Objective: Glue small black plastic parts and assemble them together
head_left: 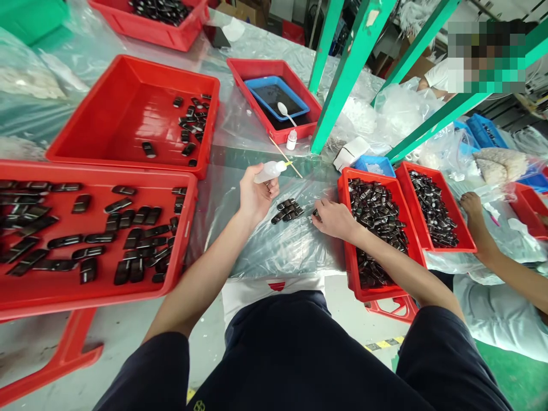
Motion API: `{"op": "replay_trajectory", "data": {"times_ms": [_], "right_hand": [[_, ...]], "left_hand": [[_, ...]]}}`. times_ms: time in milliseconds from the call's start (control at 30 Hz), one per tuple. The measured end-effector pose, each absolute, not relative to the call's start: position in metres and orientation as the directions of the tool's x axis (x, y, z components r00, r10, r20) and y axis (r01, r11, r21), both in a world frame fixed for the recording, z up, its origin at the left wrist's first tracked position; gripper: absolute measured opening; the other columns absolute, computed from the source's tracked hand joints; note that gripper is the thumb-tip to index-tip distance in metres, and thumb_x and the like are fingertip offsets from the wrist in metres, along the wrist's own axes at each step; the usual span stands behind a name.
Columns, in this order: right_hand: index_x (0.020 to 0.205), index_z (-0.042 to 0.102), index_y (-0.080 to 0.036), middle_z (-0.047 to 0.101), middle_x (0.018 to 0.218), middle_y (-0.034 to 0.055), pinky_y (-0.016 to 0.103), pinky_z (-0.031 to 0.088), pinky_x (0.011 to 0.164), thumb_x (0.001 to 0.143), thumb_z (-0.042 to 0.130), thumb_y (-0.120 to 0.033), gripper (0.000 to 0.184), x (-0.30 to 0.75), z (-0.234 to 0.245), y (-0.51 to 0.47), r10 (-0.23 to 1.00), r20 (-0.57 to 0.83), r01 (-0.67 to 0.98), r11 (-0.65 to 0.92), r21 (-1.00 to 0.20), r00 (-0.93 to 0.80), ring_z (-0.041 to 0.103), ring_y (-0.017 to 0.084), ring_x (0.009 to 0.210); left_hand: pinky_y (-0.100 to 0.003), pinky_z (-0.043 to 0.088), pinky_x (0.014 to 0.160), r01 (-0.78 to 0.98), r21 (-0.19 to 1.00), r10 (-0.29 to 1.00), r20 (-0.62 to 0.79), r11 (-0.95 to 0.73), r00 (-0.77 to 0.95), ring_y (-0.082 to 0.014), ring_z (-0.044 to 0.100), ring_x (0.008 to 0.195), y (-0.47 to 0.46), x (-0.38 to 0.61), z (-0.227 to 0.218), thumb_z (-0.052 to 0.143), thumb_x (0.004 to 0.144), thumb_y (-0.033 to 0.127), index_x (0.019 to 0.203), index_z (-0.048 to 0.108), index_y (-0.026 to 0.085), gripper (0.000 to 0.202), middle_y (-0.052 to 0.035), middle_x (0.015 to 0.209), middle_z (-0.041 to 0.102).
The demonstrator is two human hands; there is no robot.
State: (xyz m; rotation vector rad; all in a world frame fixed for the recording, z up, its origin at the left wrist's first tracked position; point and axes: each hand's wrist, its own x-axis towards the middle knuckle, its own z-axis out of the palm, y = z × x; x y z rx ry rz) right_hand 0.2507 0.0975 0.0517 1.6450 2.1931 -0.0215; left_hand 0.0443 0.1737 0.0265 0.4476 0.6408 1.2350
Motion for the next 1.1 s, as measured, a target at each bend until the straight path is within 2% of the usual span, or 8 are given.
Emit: {"op": "replay_trajectory", "data": {"times_ms": [167,500,567,633,733,800,933,1100], "right_hand": [[0.128,0.064,-0.012,0.078,0.117,0.0188,0.035,0.05,0.072,0.109,0.046,-0.036,0.036,0.254,0.045,0.105,0.943,-0.272,0.946,0.25,0.207,-0.19,0.078,0.033,0.103],[0.126,0.063,-0.012,0.075,0.122,0.0186,0.034,0.049,0.074,0.105,0.059,-0.034,0.031,0.259,0.048,0.11,0.951,-0.257,0.968,0.21,0.139,-0.17,0.077,0.033,0.105],[0.122,0.062,-0.013,0.074,0.12,0.0164,0.034,0.048,0.075,0.101,0.065,-0.035,0.031,0.264,0.054,0.108,0.96,-0.214,0.982,0.188,0.01,-0.181,0.075,0.03,0.102],[0.116,0.06,-0.017,0.073,0.106,0.0088,0.032,0.047,0.074,0.099,0.067,-0.038,0.028,0.272,0.061,0.103,0.959,-0.177,0.956,0.181,-0.23,-0.224,0.07,0.024,0.089],[0.109,0.055,-0.022,0.055,0.076,-0.0047,0.028,0.042,0.065,0.102,0.057,-0.041,0.02,0.287,0.068,0.092,0.938,-0.162,0.745,0.129,-0.654,-0.305,0.052,0.014,0.066],[0.108,0.053,-0.023,0.042,0.071,-0.008,0.025,0.036,0.057,0.105,0.051,-0.044,0.021,0.295,0.069,0.086,0.927,-0.19,0.545,0.019,-0.838,-0.325,0.04,0.012,0.059],[0.112,0.054,-0.024,0.049,0.08,-0.0061,0.021,0.025,0.047,0.1,0.064,-0.058,0.037,0.297,0.06,0.08,0.923,-0.235,0.216,-0.173,-0.961,-0.304,0.039,0.008,0.057],[0.115,0.055,-0.024,0.065,0.089,-0.001,0.02,0.03,0.044,0.093,0.075,-0.065,0.051,0.291,0.047,0.082,0.957,-0.133,0.018,-0.132,-0.991,-0.257,0.052,0.009,0.059]], "left_hand": [[-0.024,0.035,0.043,-0.727,0.628,0.961,-0.203,0.277,0.189,-0.009,0.043,0.045,0.173,0.044,0.029,0.069,0.09,0.049,0.081,0.067,0.019,0.031,0.0022,0.059,0.048],[-0.025,0.033,0.043,-0.716,0.644,0.963,-0.197,0.269,0.185,-0.0098,0.04,0.047,0.173,0.044,0.028,0.068,0.087,0.048,0.081,0.067,0.02,0.029,0.0019,0.059,0.048],[-0.026,0.033,0.043,-0.714,0.645,0.962,-0.203,0.272,0.183,-0.0098,0.04,0.047,0.174,0.043,0.029,0.069,0.087,0.048,0.08,0.066,0.02,0.029,0.0021,0.059,0.048],[-0.026,0.032,0.044,-0.716,0.642,0.961,-0.207,0.274,0.183,-0.0097,0.041,0.046,0.173,0.043,0.029,0.069,0.086,0.048,0.081,0.066,0.019,0.03,0.0022,0.059,0.048],[-0.025,0.032,0.043,-0.717,0.639,0.96,-0.209,0.278,0.186,-0.0092,0.041,0.046,0.172,0.045,0.029,0.069,0.086,0.047,0.082,0.067,0.018,0.029,0.0021,0.058,0.049],[-0.024,0.032,0.043,-0.708,0.644,0.957,-0.209,0.289,0.2,-0.0087,0.041,0.046,0.169,0.048,0.027,0.069,0.083,0.046,0.082,0.067,0.017,0.028,0.0022,0.058,0.05],[-0.022,0.03,0.044,-0.623,0.724,0.954,-0.19,0.296,0.232,-0.0086,0.042,0.047,0.16,0.057,0.021,0.075,0.073,0.046,0.084,0.068,0.016,0.032,0.0023,0.057,0.053],[-0.023,0.028,0.045,-0.504,0.83,0.963,-0.137,0.241,0.234,-0.0097,0.047,0.049,0.151,0.065,0.02,0.081,0.064,0.046,0.08,0.064,0.019,0.036,0.0008,0.061,0.06]]}}
